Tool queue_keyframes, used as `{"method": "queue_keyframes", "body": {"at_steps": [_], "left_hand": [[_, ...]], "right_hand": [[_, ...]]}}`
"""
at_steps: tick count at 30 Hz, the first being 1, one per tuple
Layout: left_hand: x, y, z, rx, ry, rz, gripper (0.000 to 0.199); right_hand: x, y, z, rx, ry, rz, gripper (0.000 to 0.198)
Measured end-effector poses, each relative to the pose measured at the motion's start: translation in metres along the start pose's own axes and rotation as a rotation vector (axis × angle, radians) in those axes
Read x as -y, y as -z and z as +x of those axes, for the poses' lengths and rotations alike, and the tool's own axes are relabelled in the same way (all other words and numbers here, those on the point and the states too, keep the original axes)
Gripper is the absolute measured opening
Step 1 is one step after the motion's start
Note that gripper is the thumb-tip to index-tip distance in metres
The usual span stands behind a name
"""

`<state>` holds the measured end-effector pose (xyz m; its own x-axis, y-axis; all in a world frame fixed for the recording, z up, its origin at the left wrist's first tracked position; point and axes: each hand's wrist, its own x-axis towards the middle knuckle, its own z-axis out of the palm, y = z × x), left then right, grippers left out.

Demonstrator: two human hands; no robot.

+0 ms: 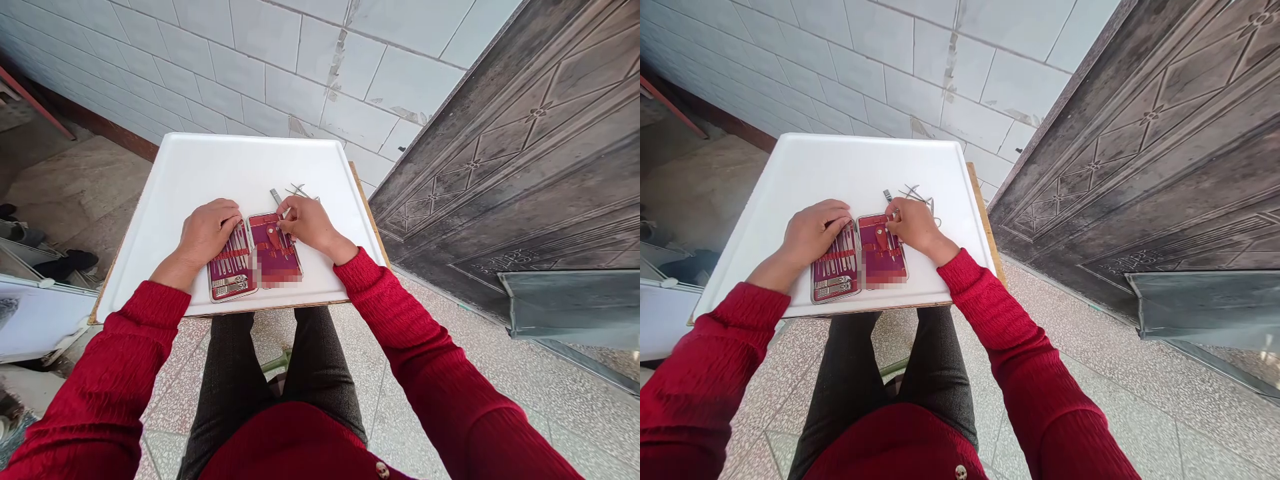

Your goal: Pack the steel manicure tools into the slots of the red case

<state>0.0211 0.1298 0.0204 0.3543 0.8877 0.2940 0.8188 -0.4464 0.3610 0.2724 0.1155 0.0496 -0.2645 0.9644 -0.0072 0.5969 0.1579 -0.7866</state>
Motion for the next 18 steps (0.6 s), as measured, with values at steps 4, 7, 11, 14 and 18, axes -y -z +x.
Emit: {"method": "queue_keyframes", "body": {"at_steps": [4,7,11,14,18], "left_hand": [[0.000,0.000,0.000,-0.009,-0.003,0.004,0.036],[0.001,0.000,0.000,-0.008,0.004,0.009,0.036],[0.000,0.000,0.000,0.000,0.016,0.011,0.035],[0.000,0.001,0.000,0.000,0.020,0.014,0.035],[0.000,0.001,0.000,0.000,0.020,0.014,0.035]], "right_hand": [[0.003,0.000,-0.001,0.001,0.007,-0.069,0.013],[0.005,-0.001,-0.001,0.004,0.017,-0.111,0.013],[0.009,-0.001,-0.002,0.006,0.020,-0.167,0.013],[0.013,0.000,-0.003,0.008,0.028,-0.207,0.011],[0.016,0.000,-0.005,0.019,0.054,-0.255,0.013]]}}
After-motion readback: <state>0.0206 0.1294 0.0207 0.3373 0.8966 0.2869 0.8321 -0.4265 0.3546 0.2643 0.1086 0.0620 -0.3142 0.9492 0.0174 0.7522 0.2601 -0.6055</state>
